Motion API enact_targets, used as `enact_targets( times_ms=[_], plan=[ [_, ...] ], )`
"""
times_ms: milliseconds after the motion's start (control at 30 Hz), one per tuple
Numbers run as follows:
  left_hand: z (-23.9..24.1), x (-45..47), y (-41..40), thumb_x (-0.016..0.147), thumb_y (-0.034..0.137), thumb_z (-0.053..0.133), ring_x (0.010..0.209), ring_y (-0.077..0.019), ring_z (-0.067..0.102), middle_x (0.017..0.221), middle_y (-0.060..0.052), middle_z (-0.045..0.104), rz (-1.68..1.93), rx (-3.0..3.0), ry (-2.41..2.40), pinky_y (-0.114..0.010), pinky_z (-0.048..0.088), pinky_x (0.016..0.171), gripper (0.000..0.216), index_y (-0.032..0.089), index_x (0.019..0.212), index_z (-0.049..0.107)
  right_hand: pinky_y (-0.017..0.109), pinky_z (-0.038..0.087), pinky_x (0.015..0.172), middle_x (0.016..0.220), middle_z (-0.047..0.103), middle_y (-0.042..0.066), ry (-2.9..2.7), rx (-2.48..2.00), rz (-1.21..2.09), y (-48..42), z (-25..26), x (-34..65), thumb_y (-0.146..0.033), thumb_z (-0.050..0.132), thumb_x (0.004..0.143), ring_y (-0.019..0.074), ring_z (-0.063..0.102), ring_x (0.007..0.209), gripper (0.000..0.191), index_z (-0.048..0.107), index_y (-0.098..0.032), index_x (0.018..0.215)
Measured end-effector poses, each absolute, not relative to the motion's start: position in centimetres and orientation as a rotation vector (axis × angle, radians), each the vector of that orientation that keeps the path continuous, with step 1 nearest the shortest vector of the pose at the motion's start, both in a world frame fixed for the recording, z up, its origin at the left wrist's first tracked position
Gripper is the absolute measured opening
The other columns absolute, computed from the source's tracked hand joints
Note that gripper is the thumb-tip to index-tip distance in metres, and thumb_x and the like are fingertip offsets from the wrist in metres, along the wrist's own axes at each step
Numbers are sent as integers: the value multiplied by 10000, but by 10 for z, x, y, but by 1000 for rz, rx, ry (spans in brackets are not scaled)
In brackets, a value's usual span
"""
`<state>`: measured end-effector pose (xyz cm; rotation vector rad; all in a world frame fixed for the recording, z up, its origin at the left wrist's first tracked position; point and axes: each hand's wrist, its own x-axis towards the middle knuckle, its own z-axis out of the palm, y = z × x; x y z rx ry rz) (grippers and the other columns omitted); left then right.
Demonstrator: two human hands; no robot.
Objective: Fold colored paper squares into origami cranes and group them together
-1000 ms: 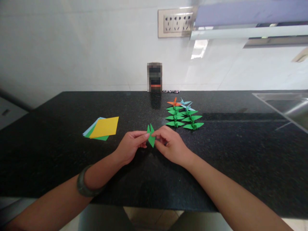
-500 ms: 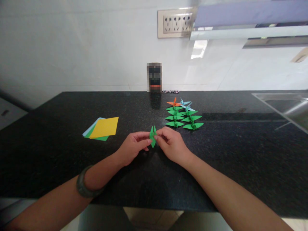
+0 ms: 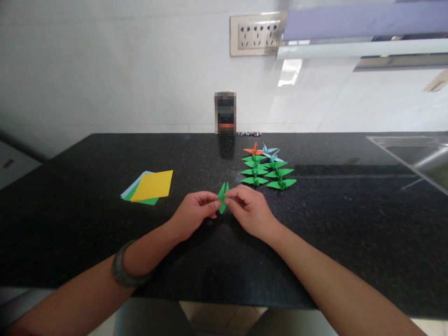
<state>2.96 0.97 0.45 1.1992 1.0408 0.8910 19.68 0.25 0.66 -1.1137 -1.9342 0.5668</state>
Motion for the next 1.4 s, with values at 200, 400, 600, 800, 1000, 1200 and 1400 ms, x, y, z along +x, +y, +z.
enact_targets(
  times_ms=[200, 400, 600, 800, 1000, 1200, 1400],
  plan=[
    [5, 29, 10, 627, 270, 676, 544, -68, 500, 633, 7, 588, 905, 1101, 988, -215, 435, 555, 203, 112, 747, 635, 262, 442, 615, 716, 587, 26, -2012, -901, 507, 3, 10, 198, -126, 539, 764, 132, 546, 674, 120, 620, -192, 822],
    [5, 30, 10, 633, 299, 664, 516, -75, 501, 571, 19, 557, 904, 1009, 975, -231, 441, 552, 202, 116, 707, 621, 250, 454, 608, 753, 572, 29, -2000, -836, 457, 5, 5, 199, -74, 511, 746, 123, 557, 699, 189, 643, -200, 793],
    [2, 29, 9, 682, 342, 647, 530, -63, 488, 594, 22, 543, 911, 1102, 936, -215, 435, 566, 230, 118, 685, 593, 252, 463, 564, 695, 583, 15, -1684, -1049, 830, 3, 1, 195, -167, 526, 766, 115, 556, 610, 107, 589, -174, 852],
    [0, 28, 10, 700, 372, 631, 557, -71, 487, 607, 18, 535, 885, 1079, 890, -233, 445, 589, 251, 125, 709, 587, 222, 467, 508, 607, 580, -7, -1483, -1113, 1274, 4, 6, 191, -341, 631, 711, 87, 536, 512, 206, 598, -144, 762],
    [-2, 28, 11, 713, 381, 619, 576, -80, 499, 632, 5, 546, 861, 1097, 878, -249, 451, 607, 260, 122, 732, 596, 203, 474, 523, 625, 622, 1, -1424, -1080, 1408, 5, 6, 193, -351, 672, 682, 72, 551, 514, 226, 631, -137, 744],
    [-2, 29, 10, 715, 357, 622, 601, -88, 527, 639, 4, 562, 874, 1080, 883, -253, 455, 626, 235, 125, 746, 617, 192, 471, 509, 603, 628, -1, -1431, -1106, 1383, 4, 8, 191, -336, 661, 682, 68, 547, 502, 200, 633, -139, 701],
    [0, 30, 11, 710, 322, 635, 620, -81, 536, 700, -15, 619, 910, 1062, 892, -242, 463, 642, 211, 124, 783, 654, 202, 486, 520, 635, 645, 13, -1501, -1122, 1316, 3, 10, 188, -324, 639, 696, 74, 555, 516, 182, 625, -146, 663]
  ],
)
